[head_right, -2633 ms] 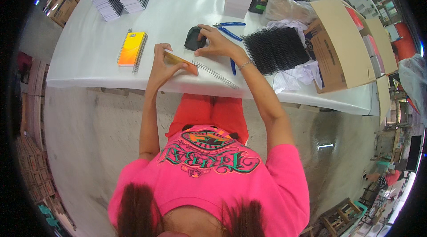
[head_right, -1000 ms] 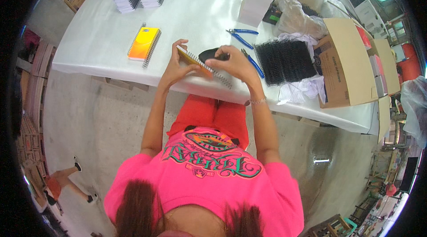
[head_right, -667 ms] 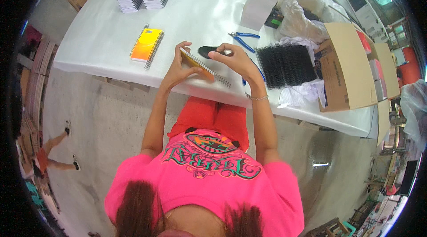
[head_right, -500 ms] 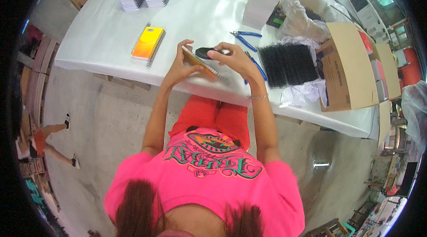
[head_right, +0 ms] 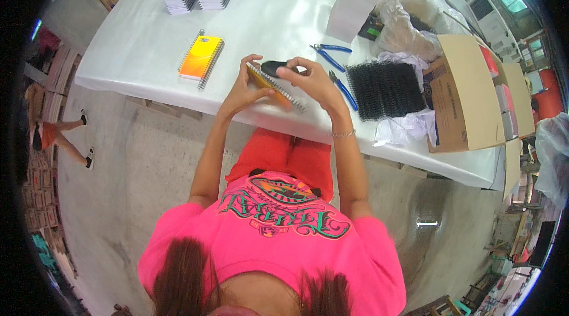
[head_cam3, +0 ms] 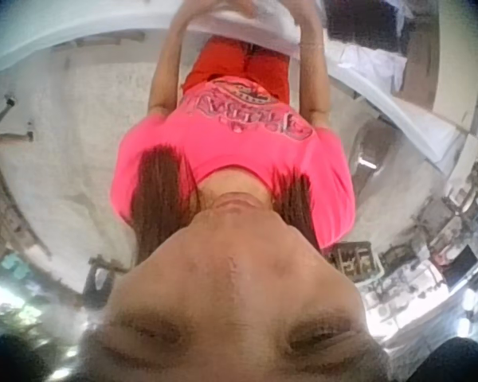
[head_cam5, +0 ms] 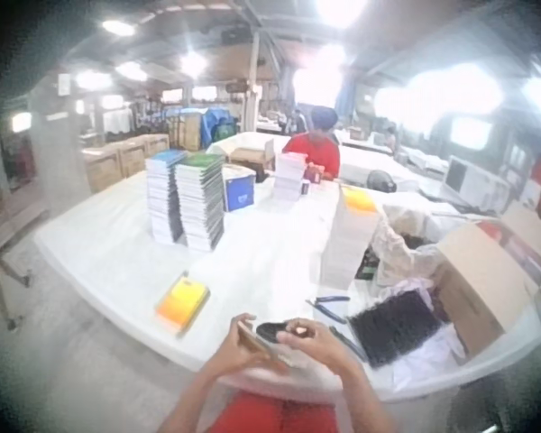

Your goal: The person assembles spiral-bound notebooks by inserting black plastic coils into the spine of yellow-covered notebooks. They use pliers to secure the coils and a small black tool to press them into place. Completed notebooks are stacked on the table.

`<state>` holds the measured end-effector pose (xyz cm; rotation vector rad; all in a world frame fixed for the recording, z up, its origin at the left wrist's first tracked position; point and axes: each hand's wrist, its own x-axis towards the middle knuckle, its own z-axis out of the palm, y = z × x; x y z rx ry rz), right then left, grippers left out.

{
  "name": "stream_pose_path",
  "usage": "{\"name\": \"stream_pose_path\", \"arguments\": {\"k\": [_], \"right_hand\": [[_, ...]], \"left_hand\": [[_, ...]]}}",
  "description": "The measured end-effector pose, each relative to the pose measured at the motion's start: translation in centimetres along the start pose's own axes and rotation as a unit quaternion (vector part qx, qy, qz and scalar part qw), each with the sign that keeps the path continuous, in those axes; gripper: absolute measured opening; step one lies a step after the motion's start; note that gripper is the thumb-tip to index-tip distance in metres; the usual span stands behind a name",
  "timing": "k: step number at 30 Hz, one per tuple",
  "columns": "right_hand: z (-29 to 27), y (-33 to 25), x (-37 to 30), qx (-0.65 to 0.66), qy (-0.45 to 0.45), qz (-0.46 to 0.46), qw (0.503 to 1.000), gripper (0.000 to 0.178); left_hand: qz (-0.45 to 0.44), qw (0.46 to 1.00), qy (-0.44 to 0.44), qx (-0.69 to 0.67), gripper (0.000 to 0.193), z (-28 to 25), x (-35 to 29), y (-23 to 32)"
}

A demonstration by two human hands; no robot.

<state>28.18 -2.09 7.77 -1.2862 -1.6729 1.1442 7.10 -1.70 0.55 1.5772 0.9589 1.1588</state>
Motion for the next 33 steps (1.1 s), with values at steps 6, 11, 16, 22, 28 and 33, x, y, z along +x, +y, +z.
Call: {"name": "stream_pose_path", "arguments": {"k": [6,11,16,22,28,33], "right_hand": [[0.6,0.9,0.5,0.016,-0.004,0.026,1.000,0.038],[-0.1,3.5,1.7,-0.043,0.099,-0.062,0.992,0.046],[-2.8,7.2,-0.7,-0.253,0.234,-0.026,0.938,0.056],[-1.7,9.5,-6.0,-0.415,0.237,-0.012,0.878,0.064],[-1.5,7.6,-6.2,-0.227,0.365,-0.065,0.900,0.055],[0.5,1.9,-6.8,-0.155,0.351,-0.143,0.912,0.052]], "left_hand": [[0.028,0.999,0.005,0.014,0.094,-0.3,0.4,-0.7],[0.011,0.999,0.040,0.018,0.081,0.6,0.2,0.0],[0.023,0.983,0.180,0.023,0.046,3.4,-0.8,-1.2],[0.021,0.985,0.173,0.015,0.030,3.8,-1.5,0.7],[0.054,0.981,0.184,0.036,0.026,2.9,-1.4,0.8],[0.027,0.982,0.171,0.072,0.024,1.8,-1.7,1.6]]}}
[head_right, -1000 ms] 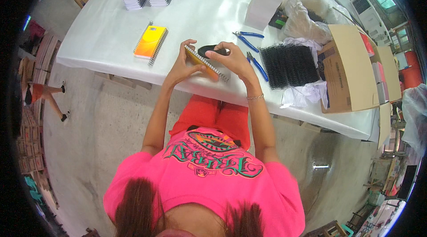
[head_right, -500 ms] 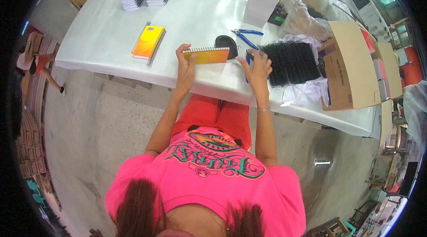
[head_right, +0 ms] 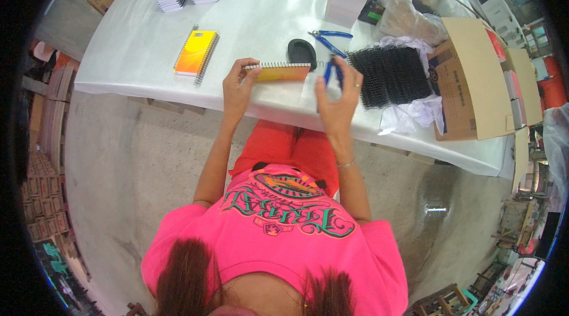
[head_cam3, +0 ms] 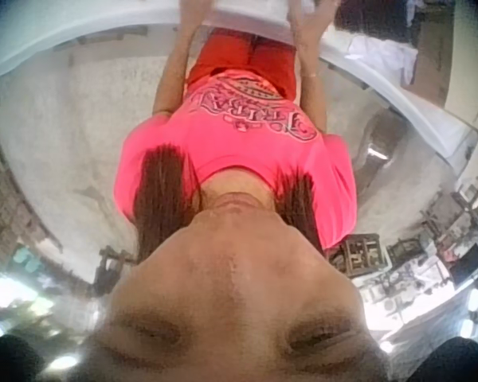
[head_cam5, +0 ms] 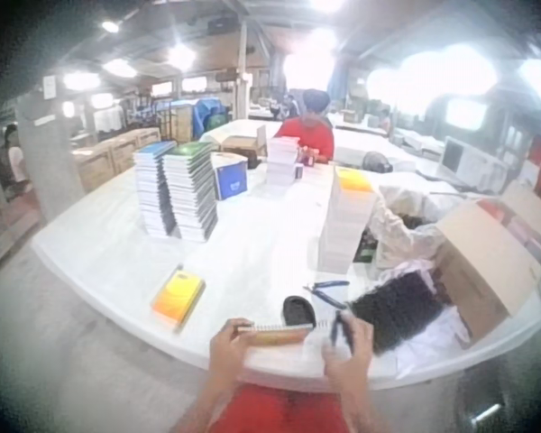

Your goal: The person assembles spiral-bound notebooks by inserting black plastic coils into the spine of yellow-covered notebooks. They use pliers to secure the coils and a small black tool to press them into place. Completed notebooks are stacked on the table.

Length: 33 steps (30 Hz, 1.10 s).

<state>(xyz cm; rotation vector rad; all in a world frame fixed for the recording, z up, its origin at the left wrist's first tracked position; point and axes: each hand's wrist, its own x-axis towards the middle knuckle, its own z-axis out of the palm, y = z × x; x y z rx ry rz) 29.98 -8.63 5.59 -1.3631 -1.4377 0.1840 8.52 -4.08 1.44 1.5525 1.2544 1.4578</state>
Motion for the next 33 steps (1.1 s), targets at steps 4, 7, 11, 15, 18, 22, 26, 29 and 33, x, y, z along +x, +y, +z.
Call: {"name": "stream_pose_path", "arguments": {"k": [4,7,11,15,18,22,26,29,33], "right_hand": [[1.9,-3.3,-1.5,0.037,-0.092,-0.040,0.994,0.052],[3.7,-3.9,-2.5,0.048,-0.128,-0.077,0.988,0.054],[5.4,-4.5,-3.8,-0.007,-0.124,-0.135,0.983,0.054],[6.3,-4.2,-4.3,-0.015,-0.127,-0.134,0.983,0.052],[6.7,-4.0,-4.6,-0.021,-0.131,-0.128,0.983,0.053],[6.7,-4.2,-4.8,-0.012,-0.153,-0.095,0.984,0.053],[6.2,-4.8,-4.7,0.062,-0.202,-0.022,0.977,0.046],[5.4,-4.6,-2.7,0.601,-0.312,0.410,0.611,0.043],[4.4,-4.7,-1.7,0.431,-0.366,0.326,0.758,0.040]], "left_hand": [[-0.006,1.000,-0.010,-0.009,0.021,-0.3,0.2,-0.3],[-0.012,0.999,-0.037,-0.008,0.018,-0.4,0.2,0.5],[-0.038,0.997,-0.037,-0.061,0.020,-0.7,0.0,-0.4],[-0.037,0.996,-0.027,-0.082,0.021,-0.7,-0.1,0.2],[-0.037,0.996,-0.018,-0.080,0.022,-0.6,-0.3,0.1],[-0.057,0.994,-0.020,-0.089,0.024,-0.6,-0.4,0.2],[-0.032,0.998,-0.001,-0.049,0.024,-0.2,-0.7,0.4],[0.002,1.000,0.017,-0.009,0.023,0.1,-1.4,-0.1],[-0.036,0.999,0.008,-0.020,0.022,-0.1,-0.9,1.1]]}}
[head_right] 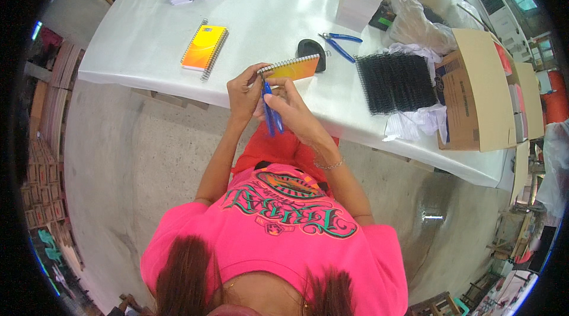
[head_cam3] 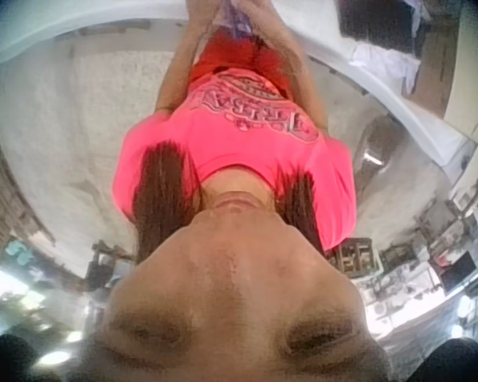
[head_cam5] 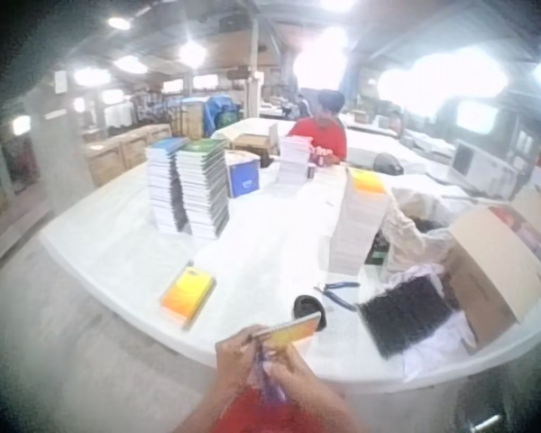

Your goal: The person assembles spiral-bound notebooks by inserting black plastic coils into the spine of yellow-covered notebooks. They use pliers to secure the coils and a small black tool to press them into place. Completed notebooks are stacked on the table.

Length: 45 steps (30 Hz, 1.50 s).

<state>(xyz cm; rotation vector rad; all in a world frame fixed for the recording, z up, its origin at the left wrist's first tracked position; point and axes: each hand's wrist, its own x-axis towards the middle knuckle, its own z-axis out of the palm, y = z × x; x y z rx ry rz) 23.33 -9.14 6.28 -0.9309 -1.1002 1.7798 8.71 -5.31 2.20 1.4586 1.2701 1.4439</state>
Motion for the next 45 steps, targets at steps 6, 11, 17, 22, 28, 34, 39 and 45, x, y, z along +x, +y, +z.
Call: {"name": "stream_pose_path", "arguments": {"k": [6,11,17,22,28,34,39,45], "right_hand": [[-8.1,0.0,-0.7,-0.481,0.143,-0.211,0.839,0.035],[-12.6,2.3,0.1,-0.624,0.296,-0.248,0.679,0.036],[-12.6,2.8,0.6,-0.612,0.299,-0.246,0.689,0.035],[-12.3,2.6,0.3,-0.616,0.302,-0.231,0.690,0.035],[-12.2,2.7,0.4,-0.619,0.301,-0.237,0.686,0.034],[-12.4,2.7,0.4,-0.605,0.300,-0.236,0.699,0.033],[-12.7,1.4,0.5,-0.494,0.310,-0.269,0.767,0.030],[-15.2,-6.7,2.9,-0.493,0.341,-0.342,0.724,0.023]], "left_hand": [[-0.041,0.993,0.109,-0.016,0.022,-4.0,1.4,1.2],[-0.001,0.961,0.264,-0.083,0.030,-9.1,5.7,1.2],[-0.030,0.946,0.321,0.024,0.028,-12.8,7.2,-3.7],[-0.018,0.932,0.325,0.159,0.031,-13.6,6.9,-4.9],[-0.036,0.925,0.320,0.204,0.036,-14.9,6.8,-7.0],[-0.028,0.922,0.320,0.216,0.035,-14.8,6.9,-7.4],[-0.003,0.917,0.330,0.223,0.028,-14.8,6.9,-7.5],[-0.006,0.911,0.342,0.232,0.027,-14.4,6.7,-7.0]]}}
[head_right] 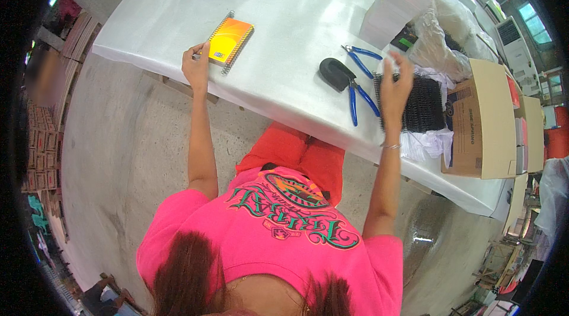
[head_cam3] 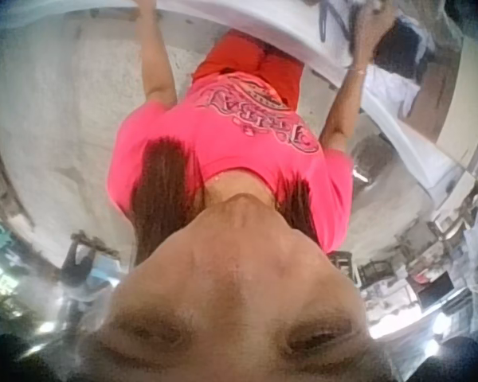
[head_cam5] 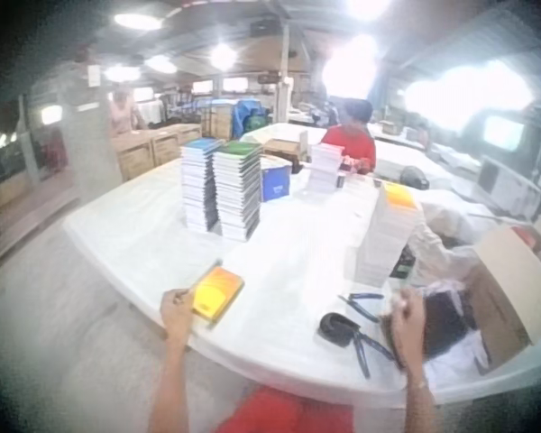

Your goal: The person assembles spiral-bound notebooks by inserting black plastic coils into the spine of yellow-covered notebooks. They use pliers to secure the coils and a small black tool to press them into place. Completed notebooks are stacked on the table.

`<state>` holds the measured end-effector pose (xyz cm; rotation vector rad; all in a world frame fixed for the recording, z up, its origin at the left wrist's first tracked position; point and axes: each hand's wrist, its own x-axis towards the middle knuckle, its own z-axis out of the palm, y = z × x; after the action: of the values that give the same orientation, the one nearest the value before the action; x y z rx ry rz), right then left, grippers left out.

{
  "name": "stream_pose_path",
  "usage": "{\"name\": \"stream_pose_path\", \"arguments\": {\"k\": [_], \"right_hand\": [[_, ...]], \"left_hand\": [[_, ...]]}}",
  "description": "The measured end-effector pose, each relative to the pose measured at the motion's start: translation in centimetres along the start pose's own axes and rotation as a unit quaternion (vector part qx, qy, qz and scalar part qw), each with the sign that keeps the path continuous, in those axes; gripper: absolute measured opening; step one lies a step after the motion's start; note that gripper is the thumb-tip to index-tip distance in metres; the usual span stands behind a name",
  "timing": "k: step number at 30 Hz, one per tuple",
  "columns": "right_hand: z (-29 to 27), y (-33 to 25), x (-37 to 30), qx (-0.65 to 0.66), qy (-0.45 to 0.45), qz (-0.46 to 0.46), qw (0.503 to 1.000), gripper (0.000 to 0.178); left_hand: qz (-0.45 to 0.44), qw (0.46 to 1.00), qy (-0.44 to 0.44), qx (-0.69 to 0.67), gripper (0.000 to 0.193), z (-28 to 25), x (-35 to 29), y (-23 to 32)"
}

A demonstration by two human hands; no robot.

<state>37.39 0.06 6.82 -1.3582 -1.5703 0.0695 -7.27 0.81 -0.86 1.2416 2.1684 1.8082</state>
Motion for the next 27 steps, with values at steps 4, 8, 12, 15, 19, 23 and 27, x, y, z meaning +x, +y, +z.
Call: {"name": "stream_pose_path", "arguments": {"k": [4,8,12,15,19,23,27], "right_hand": [[-2.0,2.3,7.7,0.085,0.058,-0.012,0.995,0.025],[-2.0,1.6,13.0,0.063,0.129,-0.025,0.989,0.031],[-2.3,2.8,18.0,0.027,0.175,-0.009,0.984,0.043],[-2.0,2.8,21.4,-0.051,0.159,0.062,0.984,0.058],[-0.5,4.4,24.7,-0.004,0.033,0.157,0.987,0.087],[-0.8,7.0,26.5,0.005,-0.137,0.190,0.972,0.067],[-0.3,7.3,26.7,0.087,-0.087,0.203,0.971,0.049]], "left_hand": [[-0.013,1.000,0.001,0.004,0.033,0.4,-0.1,0.1],[-0.021,0.999,0.016,0.041,0.027,0.0,-0.1,-0.5],[0.024,0.999,0.021,0.028,0.025,1.4,-0.3,-0.8],[0.040,0.998,0.026,0.031,0.026,1.4,0.1,-2.2],[0.014,0.999,0.005,0.048,0.030,0.7,0.0,-1.1],[-0.014,0.999,-0.020,0.048,0.036,0.3,-0.2,0.3],[-0.017,1.000,-0.012,0.004,0.040,-0.4,-0.3,1.7]]}}
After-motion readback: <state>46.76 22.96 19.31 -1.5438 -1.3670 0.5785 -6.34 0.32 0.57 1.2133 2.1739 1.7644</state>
